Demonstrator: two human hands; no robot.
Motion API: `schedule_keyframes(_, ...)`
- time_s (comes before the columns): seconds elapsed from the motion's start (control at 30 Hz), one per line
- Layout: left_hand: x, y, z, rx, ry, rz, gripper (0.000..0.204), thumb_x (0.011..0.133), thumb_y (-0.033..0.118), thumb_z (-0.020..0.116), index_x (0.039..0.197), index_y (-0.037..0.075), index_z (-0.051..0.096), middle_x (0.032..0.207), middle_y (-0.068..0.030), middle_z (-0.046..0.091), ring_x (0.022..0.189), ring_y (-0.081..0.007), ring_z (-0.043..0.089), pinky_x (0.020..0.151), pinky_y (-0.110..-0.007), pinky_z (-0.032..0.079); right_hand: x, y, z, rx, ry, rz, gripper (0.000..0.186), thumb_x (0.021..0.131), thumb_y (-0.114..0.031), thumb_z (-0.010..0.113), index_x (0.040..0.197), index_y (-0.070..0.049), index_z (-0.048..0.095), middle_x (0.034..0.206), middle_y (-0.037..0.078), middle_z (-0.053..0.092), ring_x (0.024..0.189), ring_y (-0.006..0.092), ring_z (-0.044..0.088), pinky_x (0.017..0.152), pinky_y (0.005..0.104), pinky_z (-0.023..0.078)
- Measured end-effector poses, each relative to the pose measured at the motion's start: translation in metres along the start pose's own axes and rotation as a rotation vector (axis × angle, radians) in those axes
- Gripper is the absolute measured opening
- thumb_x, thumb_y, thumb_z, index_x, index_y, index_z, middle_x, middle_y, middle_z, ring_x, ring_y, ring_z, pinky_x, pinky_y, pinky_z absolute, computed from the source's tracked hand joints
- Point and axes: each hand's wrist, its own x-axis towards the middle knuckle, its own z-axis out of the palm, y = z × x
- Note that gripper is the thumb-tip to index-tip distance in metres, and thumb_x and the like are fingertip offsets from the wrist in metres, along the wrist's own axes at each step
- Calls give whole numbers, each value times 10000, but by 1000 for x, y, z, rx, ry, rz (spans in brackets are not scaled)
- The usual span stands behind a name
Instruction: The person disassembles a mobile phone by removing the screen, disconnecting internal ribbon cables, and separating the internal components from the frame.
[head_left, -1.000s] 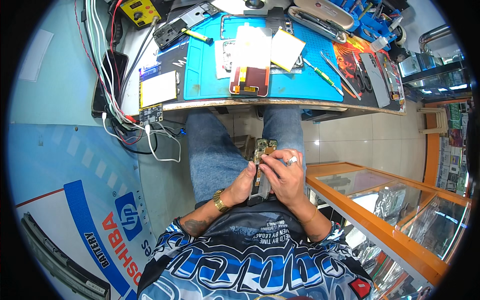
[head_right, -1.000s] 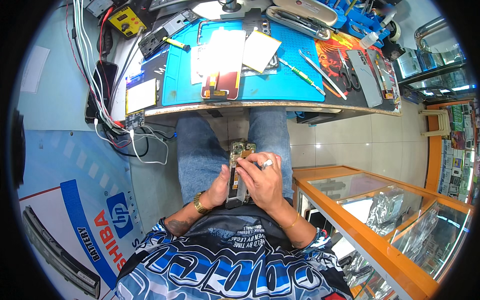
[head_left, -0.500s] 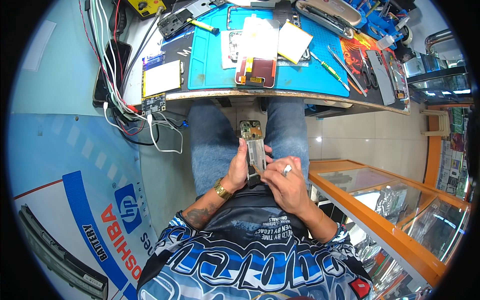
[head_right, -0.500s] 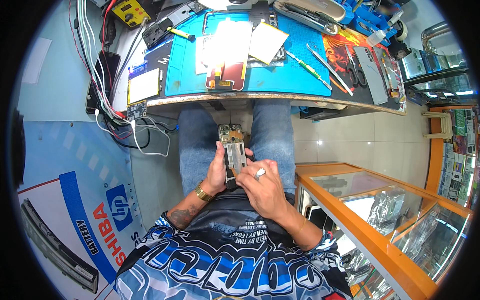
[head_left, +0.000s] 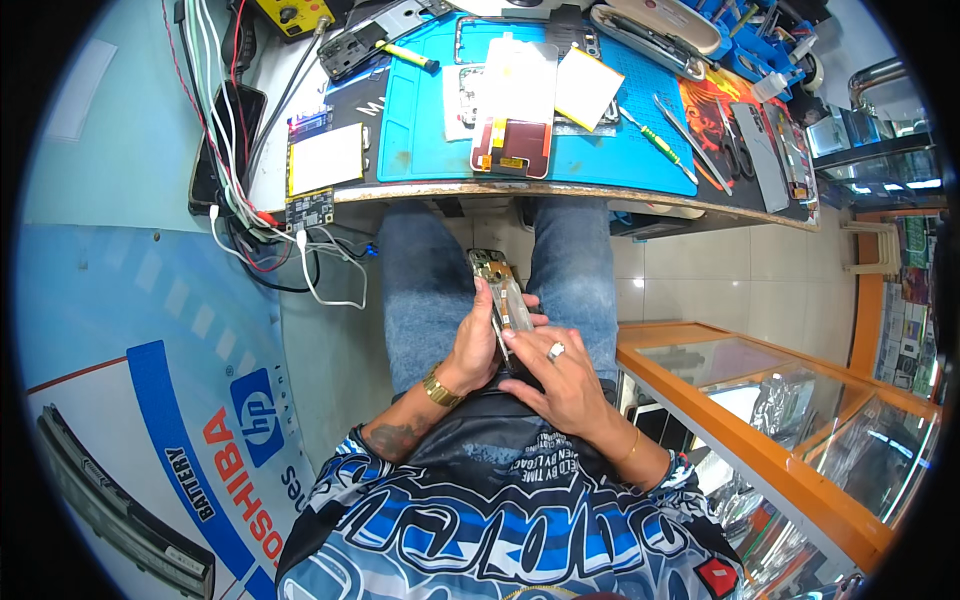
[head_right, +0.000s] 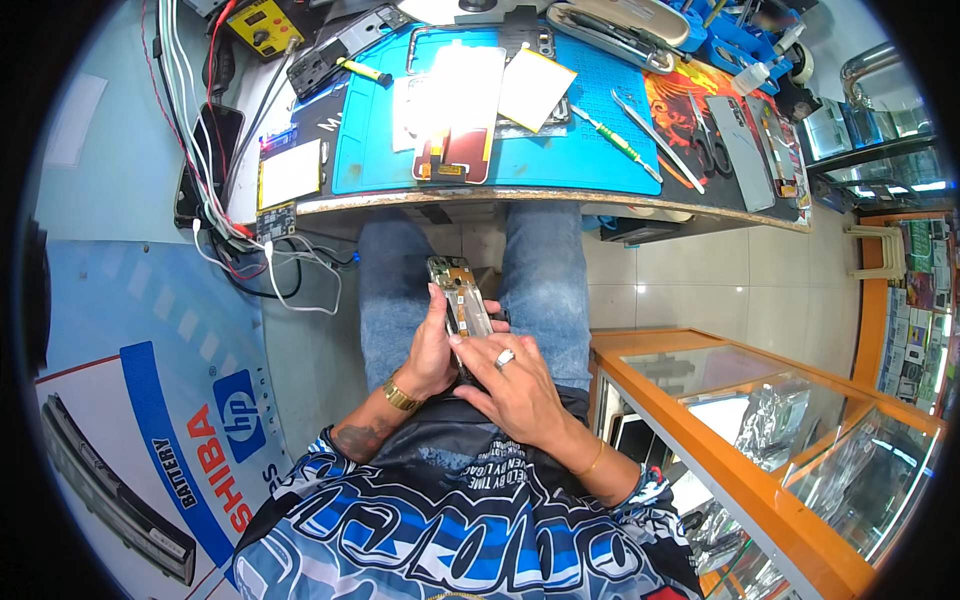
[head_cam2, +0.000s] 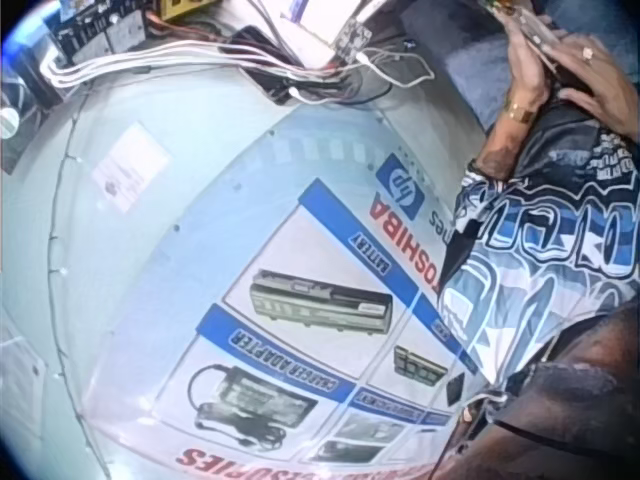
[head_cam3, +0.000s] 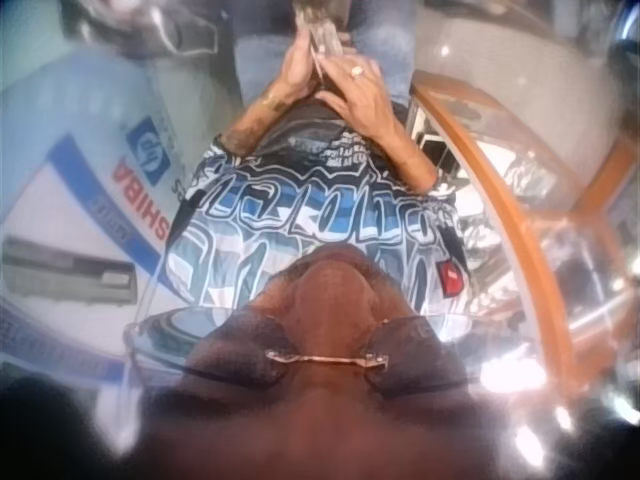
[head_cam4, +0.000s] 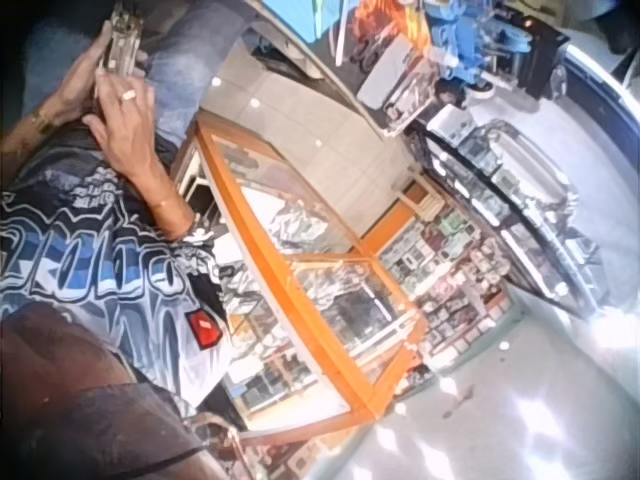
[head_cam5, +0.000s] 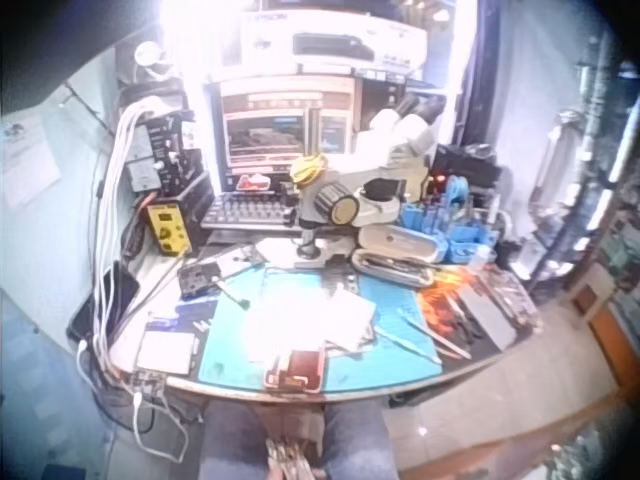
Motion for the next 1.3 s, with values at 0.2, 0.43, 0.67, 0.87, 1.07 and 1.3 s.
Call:
schedule_keyframes(0.2,-8,-3,-5,182,25,-77,800,1053,691,241,1345,9,539,1191,-108,664,1104,-214,660,892,-384,571,0,11,7,193,112,96,787,730,12,785,1466,0,506,1210,152,678,1023,340,651,900,410,512)
schedule_keyframes(0.43,-39,15,2,1113,113,83,831,892,406,786,1532,18,426,1291,-163,596,1102,-247,644,865,-371,546,-8,40,-4,978,184,566,815,873,113,645,1603,-26,310,1263,120,621,1089,145,610,947,290,495)
schedule_keyframes(0.67,-40,24,-13,1578,-102,811,809,678,304,906,1388,66,599,1314,-158,588,1186,-361,589,994,-463,497,-24,50,11,1242,92,738,835,866,93,671,1602,-20,295,1311,125,602,1206,178,588,1074,301,451)
schedule_keyframes(0.87,-31,36,-21,1608,-244,827,808,637,186,917,1375,77,605,1385,-143,579,1293,-365,558,1091,-478,481,-16,49,12,1335,98,752,829,854,92,696,1586,5,317,1297,121,608,1225,192,585,1103,321,439)
schedule_keyframes(1.07,-24,51,-21,1545,-321,799,812,626,189,920,1364,73,601,1369,-146,595,1280,-356,577,1102,-516,476,-6,52,3,1327,13,827,842,857,105,708,1594,-13,318,1287,89,582,1173,153,582,1020,288,486)
schedule_keyframes(1.3,-14,51,-28,1519,-312,866,748,636,231,923,1289,29,622,1265,-148,627,1217,-354,611,1096,-515,482,3,55,4,1373,-28,824,933,850,78,750,1629,-29,246,1254,59,588,1126,127,568,957,256,484)
